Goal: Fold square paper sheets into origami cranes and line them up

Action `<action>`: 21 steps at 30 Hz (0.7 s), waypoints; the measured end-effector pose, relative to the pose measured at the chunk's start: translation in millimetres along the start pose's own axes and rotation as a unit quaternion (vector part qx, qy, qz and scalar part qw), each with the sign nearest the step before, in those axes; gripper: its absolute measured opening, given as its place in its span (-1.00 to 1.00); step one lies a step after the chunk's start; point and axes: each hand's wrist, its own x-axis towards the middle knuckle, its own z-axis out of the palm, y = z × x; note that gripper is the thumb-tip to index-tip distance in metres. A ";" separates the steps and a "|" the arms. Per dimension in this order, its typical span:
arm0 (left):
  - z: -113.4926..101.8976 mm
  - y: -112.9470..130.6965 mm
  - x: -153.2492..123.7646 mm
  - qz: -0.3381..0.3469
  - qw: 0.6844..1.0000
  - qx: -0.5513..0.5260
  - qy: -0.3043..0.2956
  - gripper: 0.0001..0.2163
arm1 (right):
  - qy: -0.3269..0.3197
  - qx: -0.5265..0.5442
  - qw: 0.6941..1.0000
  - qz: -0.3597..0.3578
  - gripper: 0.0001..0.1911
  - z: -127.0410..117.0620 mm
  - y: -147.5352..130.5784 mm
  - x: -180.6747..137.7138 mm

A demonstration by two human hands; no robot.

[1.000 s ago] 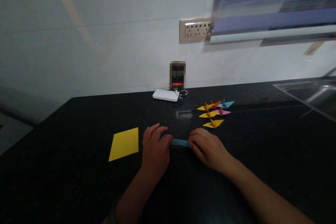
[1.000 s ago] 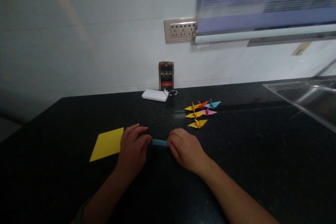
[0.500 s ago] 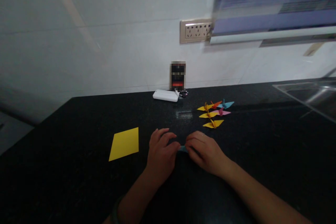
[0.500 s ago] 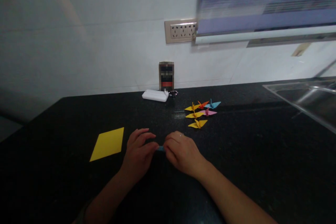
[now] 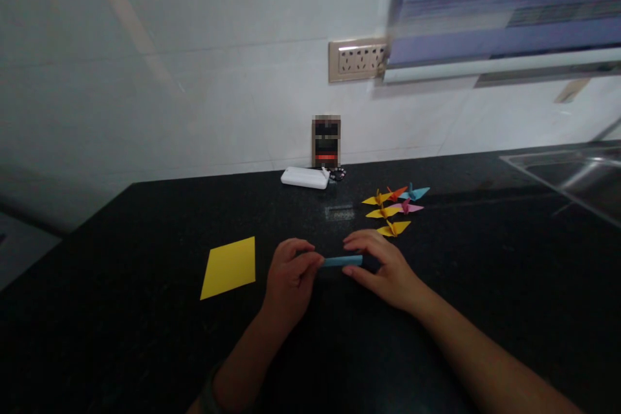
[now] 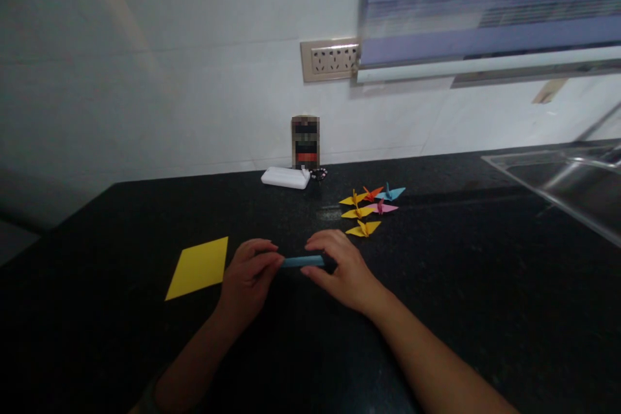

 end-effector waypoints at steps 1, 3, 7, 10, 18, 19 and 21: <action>1.1 1.0 -0.7 -0.014 1.000 -0.006 0.001 -0.90 | -0.004 -0.002 1.000 -0.016 -0.86 1.3 -1.1 -0.3; 1.8 2.3 -1.1 -0.069 0.997 -0.016 0.029 -0.88 | 0.016 -0.024 0.999 -0.036 -0.93 2.2 -1.8 -0.6; 0.8 6.3 2.0 -0.273 0.954 -0.115 0.049 -0.70 | 0.079 -0.092 0.990 -0.070 -0.89 -0.3 1.5 -0.7; 2.4 11.6 4.9 -0.387 0.872 -0.284 -0.091 -0.68 | 0.069 -0.116 0.985 -0.108 -0.86 -1.1 2.6 -1.0; 8.5 16.3 3.9 -0.447 0.725 -0.504 -0.144 -0.76 | -0.093 -0.108 0.974 -0.176 -0.85 8.2 -14.9 -3.8; 8.5 15.5 3.6 -0.444 0.717 -0.518 -0.147 -0.77 | -0.110 -0.103 0.972 -0.181 -0.85 9.4 -16.8 -3.8; 8.3 14.1 2.9 -0.437 0.705 -0.536 -0.157 -0.77 | -0.135 -0.087 0.969 -0.189 -0.84 11.4 -19.3 -3.7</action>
